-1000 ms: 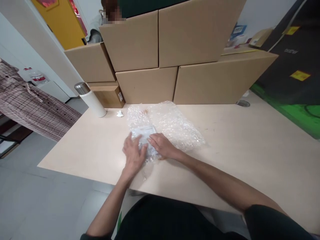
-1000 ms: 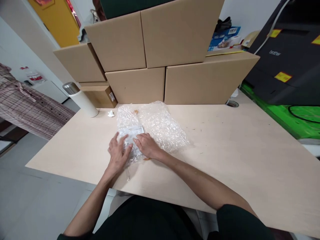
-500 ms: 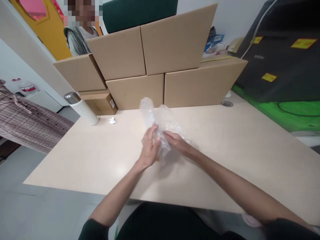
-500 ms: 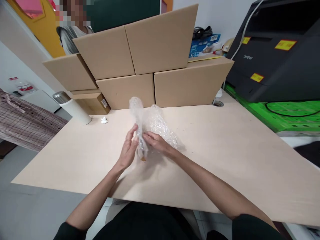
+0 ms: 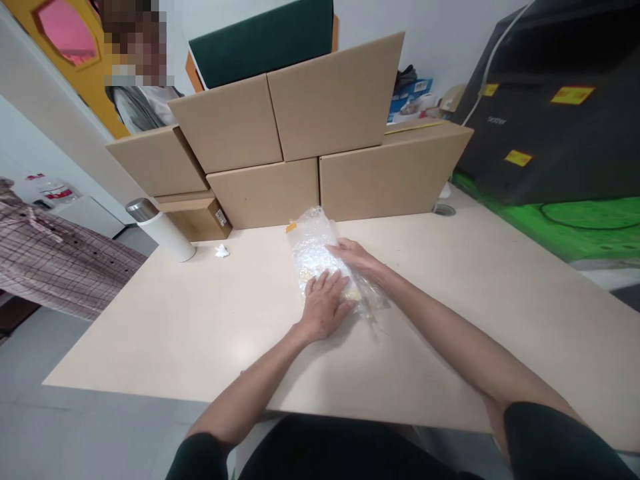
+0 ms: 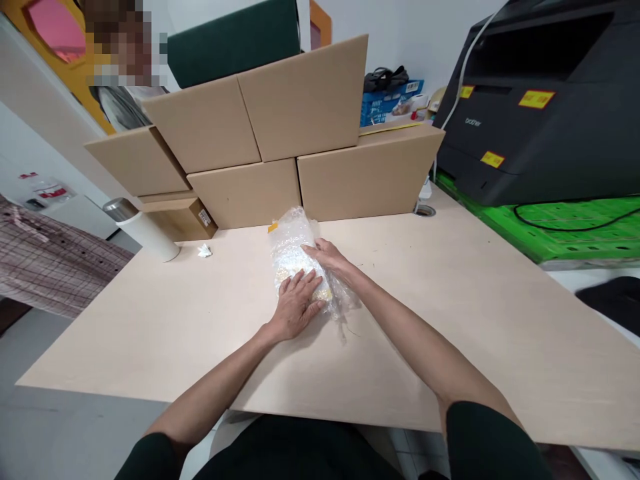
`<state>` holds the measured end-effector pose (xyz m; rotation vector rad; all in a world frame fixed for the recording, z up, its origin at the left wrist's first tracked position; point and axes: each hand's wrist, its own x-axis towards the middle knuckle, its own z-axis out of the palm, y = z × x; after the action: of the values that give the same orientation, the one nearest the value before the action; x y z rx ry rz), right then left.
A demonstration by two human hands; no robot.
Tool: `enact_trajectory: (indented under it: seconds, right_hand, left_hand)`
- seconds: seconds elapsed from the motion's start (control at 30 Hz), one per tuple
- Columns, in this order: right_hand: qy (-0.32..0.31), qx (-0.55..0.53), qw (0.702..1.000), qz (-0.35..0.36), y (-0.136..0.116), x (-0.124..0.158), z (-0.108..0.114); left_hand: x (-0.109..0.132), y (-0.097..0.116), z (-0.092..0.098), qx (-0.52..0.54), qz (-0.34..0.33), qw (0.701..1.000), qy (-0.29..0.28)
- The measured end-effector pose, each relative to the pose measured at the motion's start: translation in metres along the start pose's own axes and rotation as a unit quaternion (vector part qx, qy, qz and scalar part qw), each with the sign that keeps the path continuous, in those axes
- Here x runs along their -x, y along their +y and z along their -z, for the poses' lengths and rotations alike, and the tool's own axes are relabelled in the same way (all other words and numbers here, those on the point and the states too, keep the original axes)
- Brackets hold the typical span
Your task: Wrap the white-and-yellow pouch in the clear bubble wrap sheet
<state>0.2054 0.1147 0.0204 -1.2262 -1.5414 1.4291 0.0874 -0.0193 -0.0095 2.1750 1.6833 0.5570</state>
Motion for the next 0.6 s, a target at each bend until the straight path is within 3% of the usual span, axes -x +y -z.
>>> enact_trajectory:
  seconds: [0.17, 0.37, 0.5, 0.6]
  right_hand:
    - [-0.076, -0.108, 0.990, -0.045, -0.010, -0.016, -0.025]
    - [-0.051, -0.177, 0.982, -0.042, -0.011, -0.002, -0.023]
    - [-0.079, -0.187, 0.979, -0.034, -0.020, 0.028, -0.017]
    - [-0.153, -0.158, 0.975, 0.018, -0.028, 0.056, -0.014]
  left_hand:
    - [0.005, -0.007, -0.001, 0.002, 0.001, 1.000, 0.019]
    - [0.016, -0.012, 0.007, 0.030, -0.031, 0.999, 0.033]
    - [0.012, -0.019, 0.039, -0.019, -0.025, 0.992, 0.122]
    - [0.009, -0.027, 0.073, -0.035, 0.007, 0.990, 0.135]
